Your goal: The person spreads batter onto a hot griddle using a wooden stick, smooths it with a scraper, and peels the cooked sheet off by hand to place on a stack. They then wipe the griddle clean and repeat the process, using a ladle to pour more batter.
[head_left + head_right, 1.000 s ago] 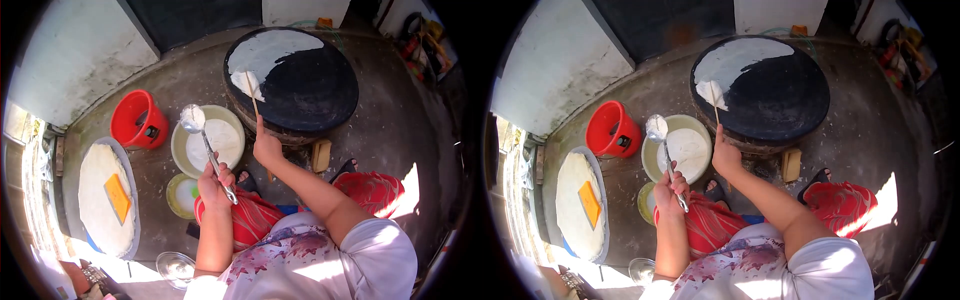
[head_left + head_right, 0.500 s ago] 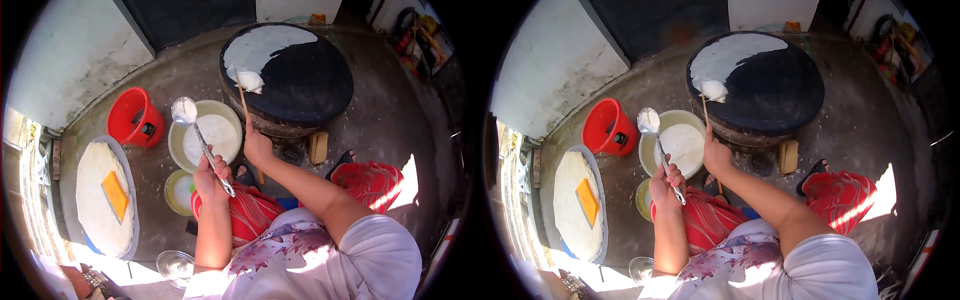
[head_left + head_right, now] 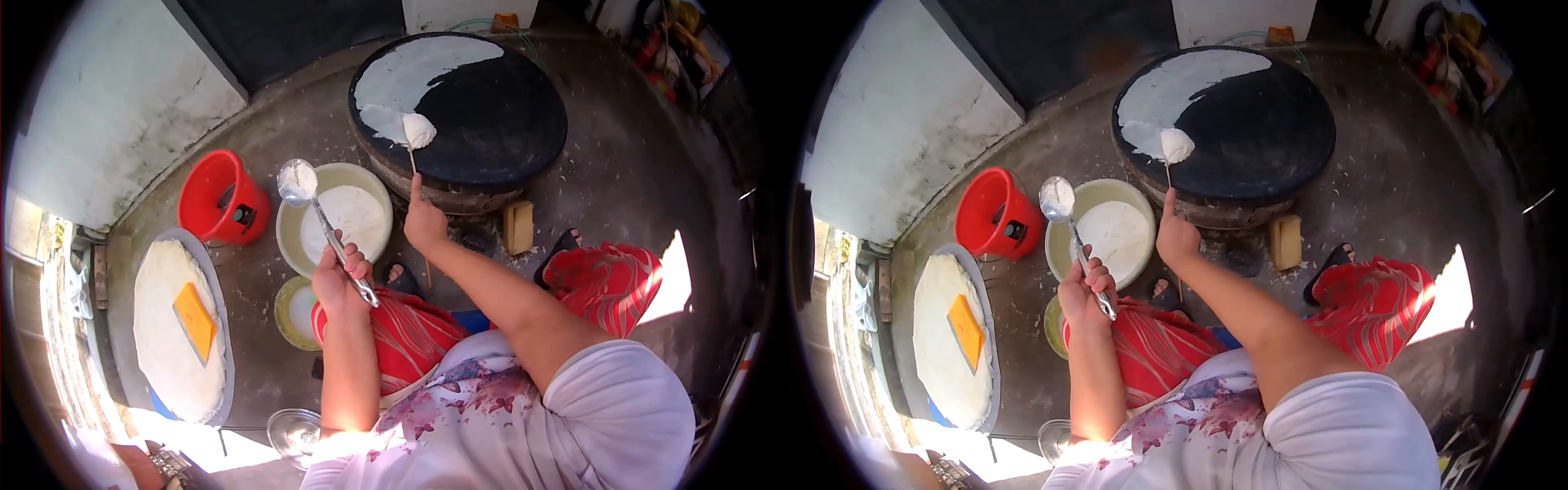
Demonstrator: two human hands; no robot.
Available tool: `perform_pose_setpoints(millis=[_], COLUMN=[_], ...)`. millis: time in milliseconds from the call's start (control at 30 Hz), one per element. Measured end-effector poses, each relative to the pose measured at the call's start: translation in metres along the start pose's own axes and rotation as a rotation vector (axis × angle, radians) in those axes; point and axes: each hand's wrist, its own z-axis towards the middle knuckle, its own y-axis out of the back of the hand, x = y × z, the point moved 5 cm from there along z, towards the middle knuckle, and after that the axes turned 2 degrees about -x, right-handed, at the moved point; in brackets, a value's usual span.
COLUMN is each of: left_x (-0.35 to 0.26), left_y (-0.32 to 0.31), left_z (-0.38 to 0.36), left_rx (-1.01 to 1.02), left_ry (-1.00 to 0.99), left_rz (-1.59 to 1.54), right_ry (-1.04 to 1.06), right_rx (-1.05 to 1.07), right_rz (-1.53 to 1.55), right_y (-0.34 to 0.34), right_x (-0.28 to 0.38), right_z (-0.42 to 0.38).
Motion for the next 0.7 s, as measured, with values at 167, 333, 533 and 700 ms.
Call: perform_pose_setpoints(millis=[167,333,533,700], left_x=[0.002,0.005,0.007,0.008], left_y=[-0.002,-0.004,-0.005,-0.005], left_z=[0.0,0.0,0.003,0.0], left_rx=[-0.02,-0.016,-0.026,-0.023], left_ry=[0.001,-0.024,-0.003,-0.028], left_rz=[0.004,0.039,0.024,0.053], right_ry=[-0.064,-0.023,-0.128,0.065], right_rx=[0.056,-0.01,-0.006,-0.053], right_rz=[0.143,0.047,0.15,-0.048], right_y=[0.023,0.009,0.042,0.014], right_x=[-0.031,-0.024,-0.055,-0.056], right_z=[-0.047,-0.016,-0.063,-0.038])
